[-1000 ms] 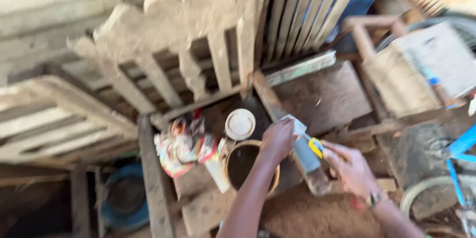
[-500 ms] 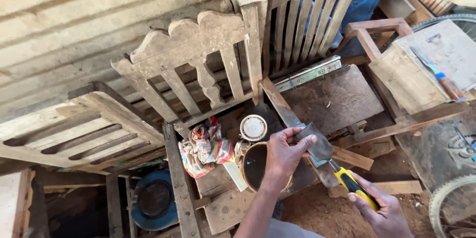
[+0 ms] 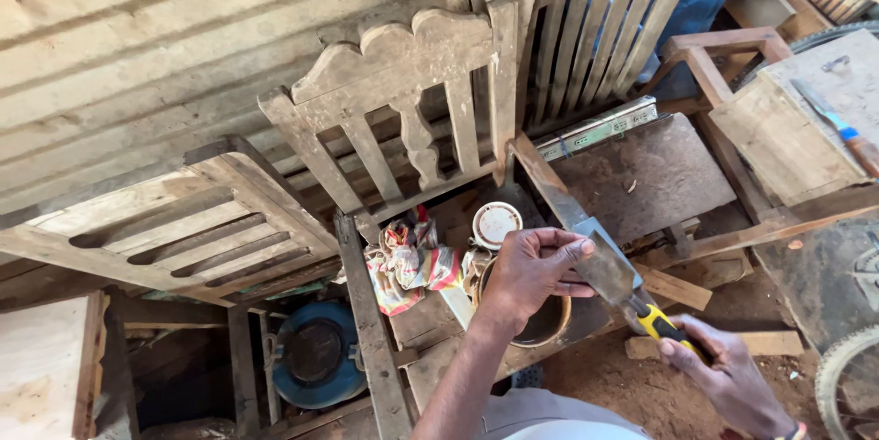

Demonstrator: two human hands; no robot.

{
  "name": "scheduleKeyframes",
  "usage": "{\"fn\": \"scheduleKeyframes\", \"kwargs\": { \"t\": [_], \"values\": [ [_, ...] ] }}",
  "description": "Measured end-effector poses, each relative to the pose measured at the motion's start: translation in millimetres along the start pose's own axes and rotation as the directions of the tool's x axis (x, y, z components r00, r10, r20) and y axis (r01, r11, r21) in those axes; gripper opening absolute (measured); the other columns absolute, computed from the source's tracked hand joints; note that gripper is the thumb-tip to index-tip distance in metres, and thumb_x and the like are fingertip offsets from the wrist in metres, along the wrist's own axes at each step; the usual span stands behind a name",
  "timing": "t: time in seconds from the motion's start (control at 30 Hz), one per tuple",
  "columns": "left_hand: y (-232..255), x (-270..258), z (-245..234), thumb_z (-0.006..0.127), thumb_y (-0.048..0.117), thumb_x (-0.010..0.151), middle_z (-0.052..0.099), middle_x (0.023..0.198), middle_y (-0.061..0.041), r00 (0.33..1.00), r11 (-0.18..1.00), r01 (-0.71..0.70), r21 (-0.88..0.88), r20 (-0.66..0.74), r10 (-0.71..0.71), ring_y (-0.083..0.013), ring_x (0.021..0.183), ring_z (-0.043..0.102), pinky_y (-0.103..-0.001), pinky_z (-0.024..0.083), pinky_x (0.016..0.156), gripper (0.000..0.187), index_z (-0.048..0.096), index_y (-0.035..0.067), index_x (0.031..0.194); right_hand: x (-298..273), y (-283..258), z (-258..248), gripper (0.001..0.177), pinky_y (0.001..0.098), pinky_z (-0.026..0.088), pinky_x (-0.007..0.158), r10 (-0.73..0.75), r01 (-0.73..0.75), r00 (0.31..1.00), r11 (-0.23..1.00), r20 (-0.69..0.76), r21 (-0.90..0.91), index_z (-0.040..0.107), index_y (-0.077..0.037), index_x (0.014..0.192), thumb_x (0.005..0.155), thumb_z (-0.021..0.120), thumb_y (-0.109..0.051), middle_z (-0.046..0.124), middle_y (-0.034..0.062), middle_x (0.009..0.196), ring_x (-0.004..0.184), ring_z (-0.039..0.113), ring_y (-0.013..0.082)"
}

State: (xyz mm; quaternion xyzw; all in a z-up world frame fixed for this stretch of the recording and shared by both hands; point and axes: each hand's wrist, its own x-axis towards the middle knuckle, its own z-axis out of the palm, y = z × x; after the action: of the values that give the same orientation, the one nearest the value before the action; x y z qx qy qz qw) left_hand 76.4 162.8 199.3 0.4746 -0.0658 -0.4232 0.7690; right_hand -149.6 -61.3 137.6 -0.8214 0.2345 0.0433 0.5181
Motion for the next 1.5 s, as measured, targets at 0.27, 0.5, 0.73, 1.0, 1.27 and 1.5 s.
{"fn": "scheduleKeyframes", "kwargs": {
  "t": [0.27,0.5,0.73,1.0,1.27,1.5],
  "values": [
    [19.4,0.1,-23.4,0.082,0.031,0.086,0.069,0.088,-0.009,0.984,0.989,0.133,0.072,0.113,-0.140,-0.0168,0.073,0.073,-0.033,0.068,0.068,0.039,0.070,-0.004,0.100,22.1,-37.5,35.6,0.044,0.0273,0.050,0.065,-0.093,0.082,0.993,0.985,-0.072,-0.149,0.074,-0.006,0.119,0.083,0.080,-0.031,0.070,0.0024,0.084,0.074,0.059,0.0089],
    [28.6,-6.6,-46.3,0.085,0.028,0.083,0.069,0.090,-0.011,0.953,0.977,0.195,0.088,0.218,-0.210,-0.0185,0.077,0.072,-0.035,0.069,0.070,0.038,0.069,-0.002,0.098,29.6,-18.1,55.9,0.048,0.0272,0.056,0.073,-0.104,0.106,0.993,0.994,-0.048,0.029,0.072,-0.004,0.125,0.082,0.079,-0.024,0.076,0.0031,0.092,0.082,0.068,0.0098],
    [-3.0,17.5,-85.5,0.082,0.029,0.089,0.069,0.100,-0.010,0.905,0.950,0.312,-0.014,0.308,-0.293,-0.0196,0.086,0.075,-0.034,0.068,0.081,0.038,0.068,-0.001,0.107,25.3,8.9,73.9,0.045,0.0262,0.051,0.071,-0.124,0.128,0.989,0.991,-0.084,0.043,0.074,-0.003,0.125,0.084,0.080,-0.022,0.073,0.0027,0.088,0.080,0.061,0.0086],
    [-188.0,100.6,-168.0,0.070,0.018,0.092,0.075,0.090,-0.018,0.926,0.918,0.364,0.155,-0.163,-0.340,-0.0288,0.082,0.075,-0.038,0.062,0.073,0.019,0.070,0.000,0.098,35.4,31.9,89.6,0.057,0.0319,0.052,0.059,0.304,-0.337,0.940,0.756,-0.156,-0.561,0.065,-0.020,0.138,0.088,0.070,-0.045,0.074,0.0069,0.080,0.065,0.067,0.0158],
    [-329.3,151.7,-190.8,0.069,0.010,0.090,0.068,0.120,-0.020,0.926,0.134,0.357,0.925,-0.330,-0.185,-0.0378,0.111,0.068,-0.047,0.059,0.090,0.018,0.073,0.008,0.108,98.4,39.0,128.3,0.057,0.0342,0.053,0.050,0.534,-0.333,0.845,0.546,0.013,-0.769,0.051,-0.025,0.150,0.093,0.059,-0.021,0.067,0.0073,0.066,0.056,0.064,0.0169],
    [-416.0,174.7,-220.4,0.070,0.016,0.090,0.065,0.131,-0.016,0.902,-0.001,0.353,0.936,-0.341,-0.266,-0.0352,0.123,0.062,-0.048,0.053,0.101,0.027,0.071,0.012,0.116,132.7,54.5,159.1,0.058,0.0492,0.059,0.076,0.451,-0.249,0.892,0.537,0.025,-0.806,0.056,-0.026,0.143,0.086,0.063,-0.023,0.074,0.0180,0.083,0.078,0.075,0.0326]
  ]
}}
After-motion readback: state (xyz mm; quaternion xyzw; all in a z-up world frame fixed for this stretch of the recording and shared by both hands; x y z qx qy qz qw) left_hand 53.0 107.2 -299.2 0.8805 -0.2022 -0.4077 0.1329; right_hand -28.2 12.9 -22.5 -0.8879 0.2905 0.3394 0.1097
